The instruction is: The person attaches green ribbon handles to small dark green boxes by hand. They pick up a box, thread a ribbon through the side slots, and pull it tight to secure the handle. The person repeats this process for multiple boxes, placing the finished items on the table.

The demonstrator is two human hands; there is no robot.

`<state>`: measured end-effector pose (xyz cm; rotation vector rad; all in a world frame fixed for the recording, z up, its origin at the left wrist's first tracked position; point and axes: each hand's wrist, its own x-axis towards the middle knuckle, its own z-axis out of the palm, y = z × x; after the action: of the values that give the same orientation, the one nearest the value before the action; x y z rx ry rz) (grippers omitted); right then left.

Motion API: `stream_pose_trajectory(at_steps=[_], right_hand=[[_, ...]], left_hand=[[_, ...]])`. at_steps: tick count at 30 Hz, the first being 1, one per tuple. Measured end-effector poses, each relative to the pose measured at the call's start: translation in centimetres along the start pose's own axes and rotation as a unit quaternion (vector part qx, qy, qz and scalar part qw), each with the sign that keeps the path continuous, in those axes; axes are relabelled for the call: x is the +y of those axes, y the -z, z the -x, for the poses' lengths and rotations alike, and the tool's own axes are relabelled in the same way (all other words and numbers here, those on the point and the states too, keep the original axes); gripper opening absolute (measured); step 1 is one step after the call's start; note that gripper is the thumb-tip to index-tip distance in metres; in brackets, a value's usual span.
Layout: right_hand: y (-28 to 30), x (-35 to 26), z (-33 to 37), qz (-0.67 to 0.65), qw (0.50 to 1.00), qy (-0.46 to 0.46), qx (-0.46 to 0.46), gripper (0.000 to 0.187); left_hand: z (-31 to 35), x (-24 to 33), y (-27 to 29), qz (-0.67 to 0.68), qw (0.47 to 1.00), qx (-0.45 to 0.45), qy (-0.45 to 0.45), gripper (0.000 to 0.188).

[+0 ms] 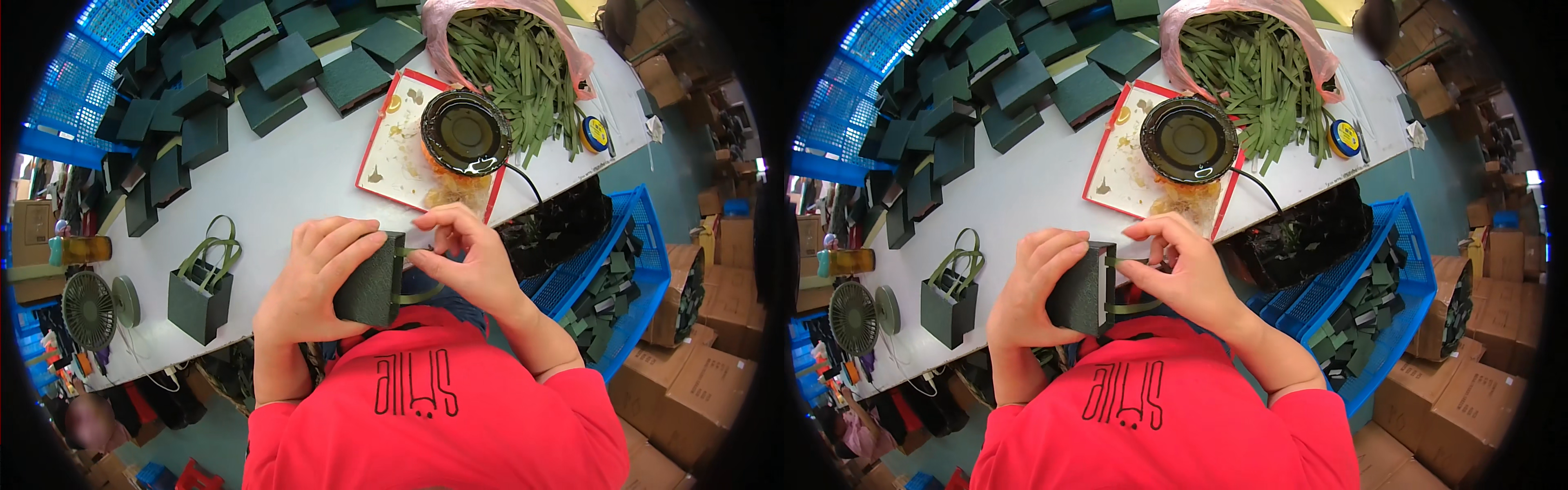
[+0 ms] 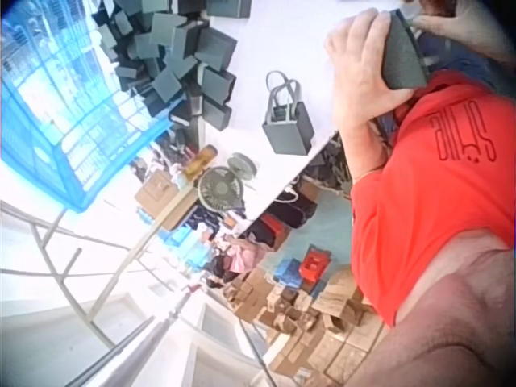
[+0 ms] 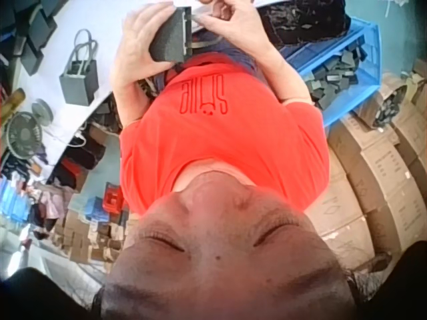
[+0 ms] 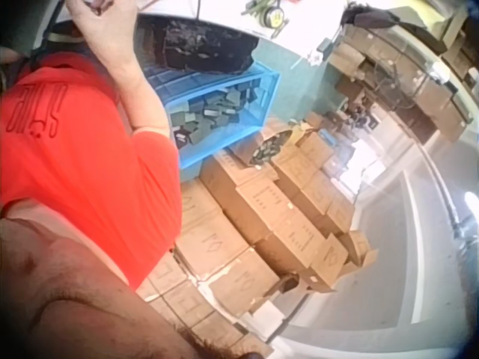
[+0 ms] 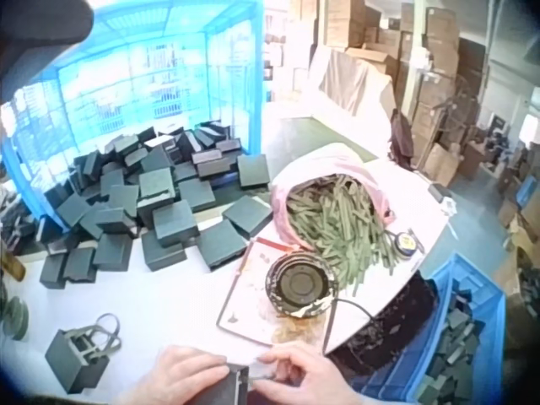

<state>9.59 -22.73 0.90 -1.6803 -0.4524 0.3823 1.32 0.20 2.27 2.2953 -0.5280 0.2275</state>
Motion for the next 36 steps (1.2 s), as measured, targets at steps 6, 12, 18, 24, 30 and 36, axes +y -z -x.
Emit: stream_pose_trajectory(at_steps=[6,12,18,24,30,36], right_hand=[[-0.4,0.6,0.1,0.026,0.993,-0.053,-0.100,0.024],[-0.2,0.8,0.0,0.048,0.994,-0.040,-0.092,0.024],[0.1,0.6,-0.3,-0.023,0.983,-0.093,-0.156,0.024],[1.1,1.2,1.1,-0.071,0.997,-0.043,-0.007,0.021],[4.6,1.6,2.4,-0.069,0.990,-0.079,0.097,0.009],[8.9,1.9,2.3,-0.102,0.971,-0.079,0.203,0.012]], left_hand=[[-0.3,1.0,0.5,-0.011,0.998,-0.058,-0.004,0.085],[-1.3,1.7,0.3,-0.056,0.995,-0.079,-0.021,0.087],[-0.6,1.5,0.1,-0.051,0.997,-0.059,0.007,0.092],[1.5,0.1,0.8,-0.084,0.988,0.033,0.123,0.094],[4.3,-2.5,1.0,-0.227,0.898,0.054,0.374,0.090],[5.5,-3.7,2.3,-0.168,0.878,0.068,0.443,0.063]])
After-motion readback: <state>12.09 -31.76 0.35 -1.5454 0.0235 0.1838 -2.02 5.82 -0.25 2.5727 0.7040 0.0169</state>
